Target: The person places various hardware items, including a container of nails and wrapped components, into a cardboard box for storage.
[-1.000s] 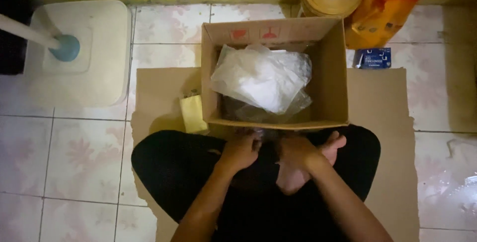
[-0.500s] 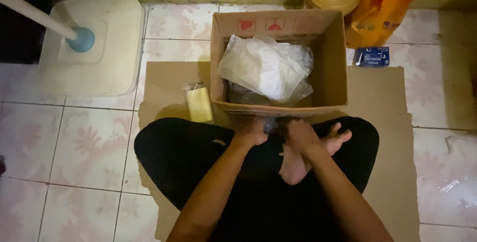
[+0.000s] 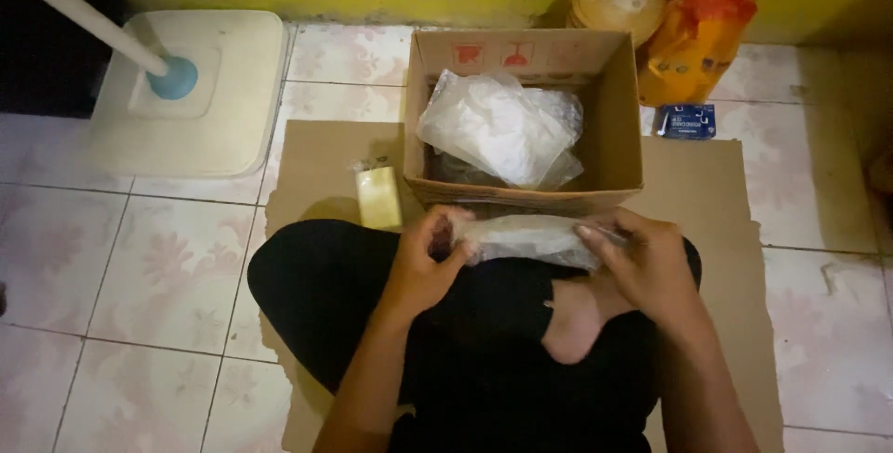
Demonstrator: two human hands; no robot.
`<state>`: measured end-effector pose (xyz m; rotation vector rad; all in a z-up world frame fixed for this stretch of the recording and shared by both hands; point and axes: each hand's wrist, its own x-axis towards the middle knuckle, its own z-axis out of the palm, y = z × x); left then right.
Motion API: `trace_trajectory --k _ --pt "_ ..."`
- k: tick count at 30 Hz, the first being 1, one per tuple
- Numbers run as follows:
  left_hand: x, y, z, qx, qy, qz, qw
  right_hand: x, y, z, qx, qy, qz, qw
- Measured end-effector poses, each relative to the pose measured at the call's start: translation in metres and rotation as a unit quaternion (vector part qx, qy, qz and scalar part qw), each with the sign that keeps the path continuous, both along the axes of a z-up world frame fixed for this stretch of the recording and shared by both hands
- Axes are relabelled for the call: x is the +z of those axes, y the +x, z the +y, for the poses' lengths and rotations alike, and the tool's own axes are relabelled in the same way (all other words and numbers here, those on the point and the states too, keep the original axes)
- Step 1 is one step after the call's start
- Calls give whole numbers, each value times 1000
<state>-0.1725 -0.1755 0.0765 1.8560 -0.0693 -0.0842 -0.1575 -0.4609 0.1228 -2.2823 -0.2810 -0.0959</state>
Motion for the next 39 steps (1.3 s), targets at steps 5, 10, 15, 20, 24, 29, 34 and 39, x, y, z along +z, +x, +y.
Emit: trace_trajectory --k 5,10,15,20,24,29,34,39 --pt "51 -8 -8 25 -159 36 986 6 -7 -8 -81 146 34 985" --pt "64 -11 -10 15 -115 -8 993 0 -8 -21 -128 172 47 976" --pt "50 1 -20 -10 -127 -15 992 11 -3 -18 -126 163 54 977" --pt "55 22 -36 114 -113 -38 986 31 7 -6 -79 171 2 982" --pt "56 58 -38 157 -109 -30 981 17 40 -4 -146 195 -4 970" --pt "101 92 -35 174 -91 -20 980 19 88 7 -165 271 3 948" --pt "32 151 -13 192 -125 11 973 9 133 10 -162 328 28 930" --pt "43 160 -8 218 -104 43 969 -17 164 -1 -134 323 12 937"
